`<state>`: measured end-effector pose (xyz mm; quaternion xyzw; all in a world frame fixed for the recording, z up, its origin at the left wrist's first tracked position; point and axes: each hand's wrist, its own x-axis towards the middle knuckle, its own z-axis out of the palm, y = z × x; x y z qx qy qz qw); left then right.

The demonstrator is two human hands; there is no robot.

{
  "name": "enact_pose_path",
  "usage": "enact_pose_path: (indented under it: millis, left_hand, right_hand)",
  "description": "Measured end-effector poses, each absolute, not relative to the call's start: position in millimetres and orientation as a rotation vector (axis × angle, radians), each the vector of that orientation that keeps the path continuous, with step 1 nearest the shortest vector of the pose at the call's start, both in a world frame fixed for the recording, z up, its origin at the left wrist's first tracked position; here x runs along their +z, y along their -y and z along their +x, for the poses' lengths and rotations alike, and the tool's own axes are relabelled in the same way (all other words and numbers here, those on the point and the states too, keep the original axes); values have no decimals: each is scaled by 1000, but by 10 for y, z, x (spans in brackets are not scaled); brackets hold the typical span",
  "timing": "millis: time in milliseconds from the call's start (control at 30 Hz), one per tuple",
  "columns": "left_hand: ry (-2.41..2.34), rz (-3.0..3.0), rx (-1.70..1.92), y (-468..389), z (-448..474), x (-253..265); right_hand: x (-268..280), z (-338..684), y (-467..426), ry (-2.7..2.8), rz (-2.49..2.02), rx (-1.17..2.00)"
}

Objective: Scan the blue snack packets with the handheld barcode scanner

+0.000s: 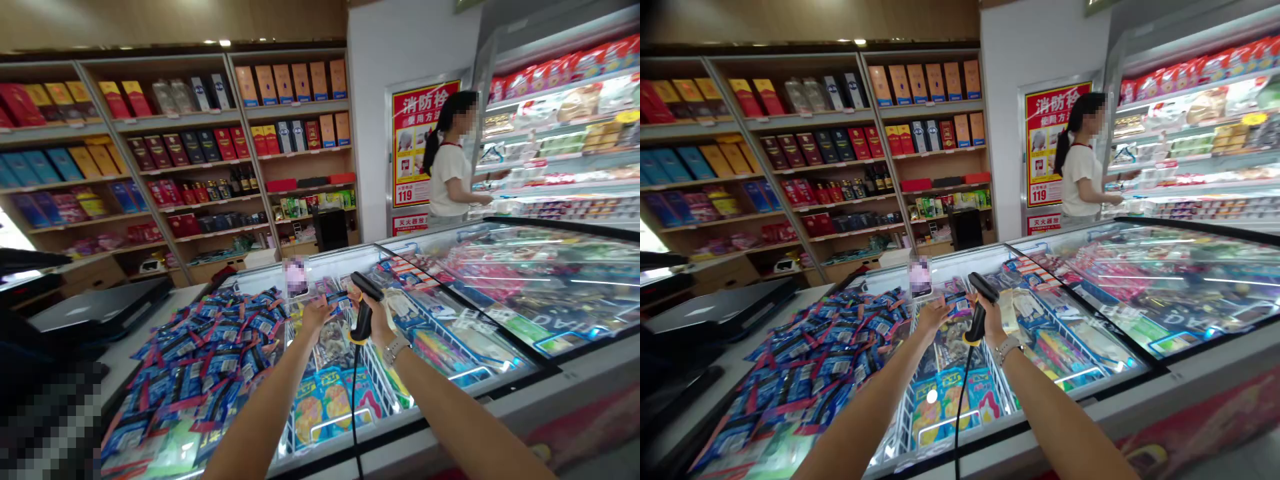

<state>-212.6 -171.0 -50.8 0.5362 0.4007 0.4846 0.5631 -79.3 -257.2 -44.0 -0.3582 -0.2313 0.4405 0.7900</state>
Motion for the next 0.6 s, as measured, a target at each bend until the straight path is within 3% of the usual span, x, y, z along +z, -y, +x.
enact_pose_path:
  millis: [233, 600]
  left_hand:
    - [-997, 1266, 1401, 1651, -3017, -638]
    - [-1017, 1221, 1539, 1572, -3026, -782]
  right_hand:
    - [-409, -1509, 2298, 442, -759, 1120]
    - [-342, -1298, 2657, 1018, -1063, 1274]
